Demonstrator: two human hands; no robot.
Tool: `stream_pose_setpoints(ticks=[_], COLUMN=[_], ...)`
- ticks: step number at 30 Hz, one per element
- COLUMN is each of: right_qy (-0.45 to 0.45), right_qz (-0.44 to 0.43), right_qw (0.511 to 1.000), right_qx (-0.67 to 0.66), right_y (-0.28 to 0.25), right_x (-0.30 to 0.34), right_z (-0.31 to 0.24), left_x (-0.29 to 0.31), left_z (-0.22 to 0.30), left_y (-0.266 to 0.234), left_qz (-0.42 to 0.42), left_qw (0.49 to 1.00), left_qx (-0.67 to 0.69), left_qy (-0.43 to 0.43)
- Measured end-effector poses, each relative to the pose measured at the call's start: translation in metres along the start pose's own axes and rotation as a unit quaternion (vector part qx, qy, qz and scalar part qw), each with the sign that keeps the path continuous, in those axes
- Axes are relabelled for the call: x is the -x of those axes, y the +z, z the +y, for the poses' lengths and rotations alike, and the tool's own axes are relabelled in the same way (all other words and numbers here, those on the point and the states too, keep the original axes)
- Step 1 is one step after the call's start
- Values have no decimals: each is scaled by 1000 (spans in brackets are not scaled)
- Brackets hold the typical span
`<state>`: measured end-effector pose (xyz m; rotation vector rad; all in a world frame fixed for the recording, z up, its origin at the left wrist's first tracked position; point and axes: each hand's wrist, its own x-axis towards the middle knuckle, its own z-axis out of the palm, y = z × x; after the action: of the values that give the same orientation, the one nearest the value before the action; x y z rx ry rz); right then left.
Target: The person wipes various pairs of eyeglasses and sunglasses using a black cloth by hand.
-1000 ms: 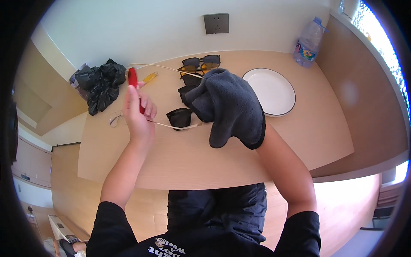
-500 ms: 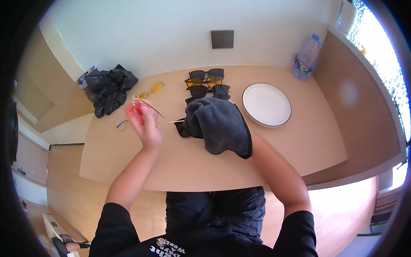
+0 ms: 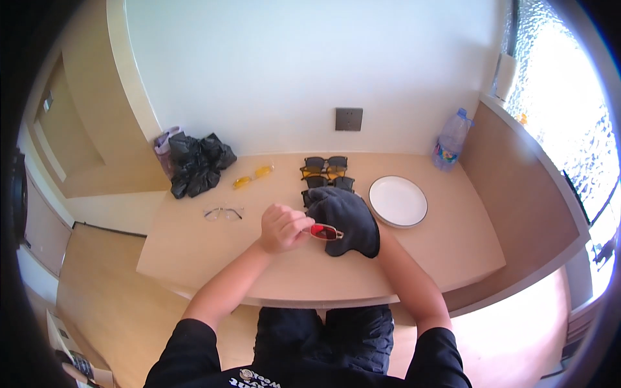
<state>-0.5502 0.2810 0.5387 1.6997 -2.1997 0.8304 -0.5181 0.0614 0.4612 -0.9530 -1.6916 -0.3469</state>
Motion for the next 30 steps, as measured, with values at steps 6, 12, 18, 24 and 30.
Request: stream_pose_setpoints(ticks=[6,12,18,24,30], right_qy=[-43,-22,19,31,7], right_qz=[73,34,15,31,21], right_qw=[996,999,998,997,997], right_qx=[-12,14,59,61,74], right_y=[7,-4,2,8,6], right_x=[11,6,11,16,15], right_z=[-5,4,8,5,5], left_x=[7,-4,-2,-1,2], left_z=[8,0,-2,1,9], left_y=[-1,10,18,18,18], left_qz=[-17,-12,-2,1,-8], left_qw=[1000,999,999,999,998], left_qx=[-12,-29,-32,-25,-12], left_qy=[7,-18,-42,-44,-67])
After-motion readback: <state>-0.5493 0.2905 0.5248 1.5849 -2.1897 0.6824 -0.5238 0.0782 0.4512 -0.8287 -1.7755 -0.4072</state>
